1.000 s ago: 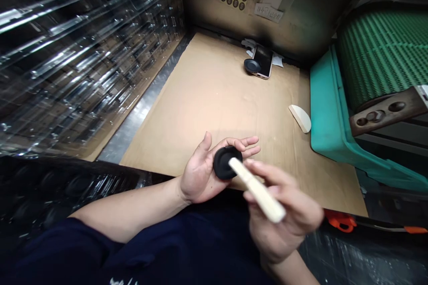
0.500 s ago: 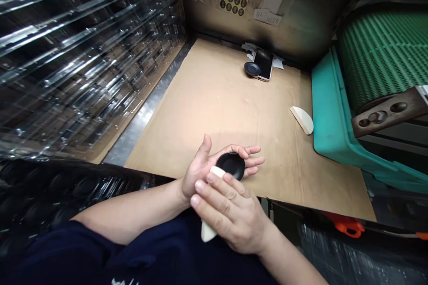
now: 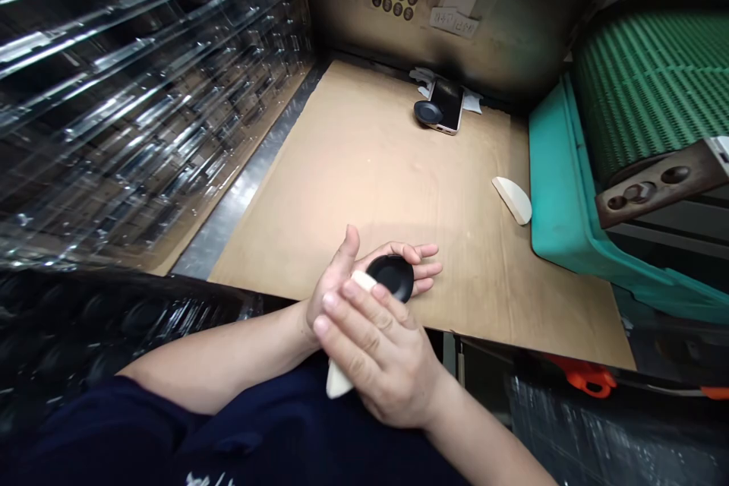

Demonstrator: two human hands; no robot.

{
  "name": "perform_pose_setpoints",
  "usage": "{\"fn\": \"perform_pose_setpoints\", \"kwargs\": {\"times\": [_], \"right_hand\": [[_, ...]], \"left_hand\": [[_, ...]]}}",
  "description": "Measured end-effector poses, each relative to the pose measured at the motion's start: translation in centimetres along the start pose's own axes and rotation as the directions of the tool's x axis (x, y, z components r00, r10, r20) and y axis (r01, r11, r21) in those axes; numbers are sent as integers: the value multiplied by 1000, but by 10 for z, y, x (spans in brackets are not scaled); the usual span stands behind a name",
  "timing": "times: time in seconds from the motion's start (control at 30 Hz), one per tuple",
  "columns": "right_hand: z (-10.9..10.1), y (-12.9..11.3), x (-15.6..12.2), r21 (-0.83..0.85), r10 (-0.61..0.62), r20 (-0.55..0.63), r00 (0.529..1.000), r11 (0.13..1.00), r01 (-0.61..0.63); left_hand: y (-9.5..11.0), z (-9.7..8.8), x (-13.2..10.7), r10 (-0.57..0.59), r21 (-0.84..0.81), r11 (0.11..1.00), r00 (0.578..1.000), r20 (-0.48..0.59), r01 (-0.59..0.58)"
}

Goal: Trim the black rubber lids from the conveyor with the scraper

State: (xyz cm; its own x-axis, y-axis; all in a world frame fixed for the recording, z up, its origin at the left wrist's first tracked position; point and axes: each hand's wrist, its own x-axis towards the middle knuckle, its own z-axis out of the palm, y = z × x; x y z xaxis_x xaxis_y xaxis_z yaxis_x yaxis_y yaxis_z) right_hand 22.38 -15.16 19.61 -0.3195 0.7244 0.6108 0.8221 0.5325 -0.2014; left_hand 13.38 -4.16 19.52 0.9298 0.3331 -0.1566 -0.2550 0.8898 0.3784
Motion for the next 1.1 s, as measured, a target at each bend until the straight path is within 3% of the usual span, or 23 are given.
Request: {"fn": "perform_pose_setpoints", "kwargs": {"times": [0.07, 0.17, 0.33, 0.53, 0.67, 0.73, 0.83, 0.9, 0.97, 1.03, 1.1], "right_hand": [[-3, 0, -6, -5, -19, 53, 998, 1000, 19], [-13, 9, -19, -92, 47, 55, 997, 995, -41], [-24, 22, -28, -121, 130, 43, 991, 985, -124], [-22, 5, -24, -9, 50, 66, 997, 999, -50], [-22, 7, -23, -66, 136, 29, 990, 989, -134], [-21, 5, -20, -10, 123, 28, 992, 992, -123], [-22, -3, -19, 215, 48, 66, 997, 975, -61], [-27, -7, -23, 337, 78, 45, 996, 937, -88], [-34, -8, -30, 364, 209, -55, 976, 915, -175], [-41, -6, -35, 330, 362, -213, 908, 901, -282], [-47, -2, -35, 292, 458, -298, 838, 879, -377]], "left_hand": [[0, -2, -1, 12, -19, 1000, 999, 43, -12], [-1, -5, -3, 36, -67, 997, 996, 84, -31], [-3, -7, -2, -64, -130, 988, 986, 151, 84], [1, -4, 0, -14, -75, 997, 994, 108, 22], [-1, -4, 0, -24, -57, 998, 993, 112, 31], [-2, -3, 0, -13, -45, 999, 996, 86, 17], [-2, -1, 1, 13, -57, 998, 998, 55, -10], [-1, 1, 1, 11, -80, 997, 998, 60, -7], [0, 2, 2, -4, -99, 995, 997, 72, 12], [1, 2, 2, -21, -100, 995, 996, 88, 30], [0, 1, 2, -32, -83, 996, 994, 104, 41]]}}
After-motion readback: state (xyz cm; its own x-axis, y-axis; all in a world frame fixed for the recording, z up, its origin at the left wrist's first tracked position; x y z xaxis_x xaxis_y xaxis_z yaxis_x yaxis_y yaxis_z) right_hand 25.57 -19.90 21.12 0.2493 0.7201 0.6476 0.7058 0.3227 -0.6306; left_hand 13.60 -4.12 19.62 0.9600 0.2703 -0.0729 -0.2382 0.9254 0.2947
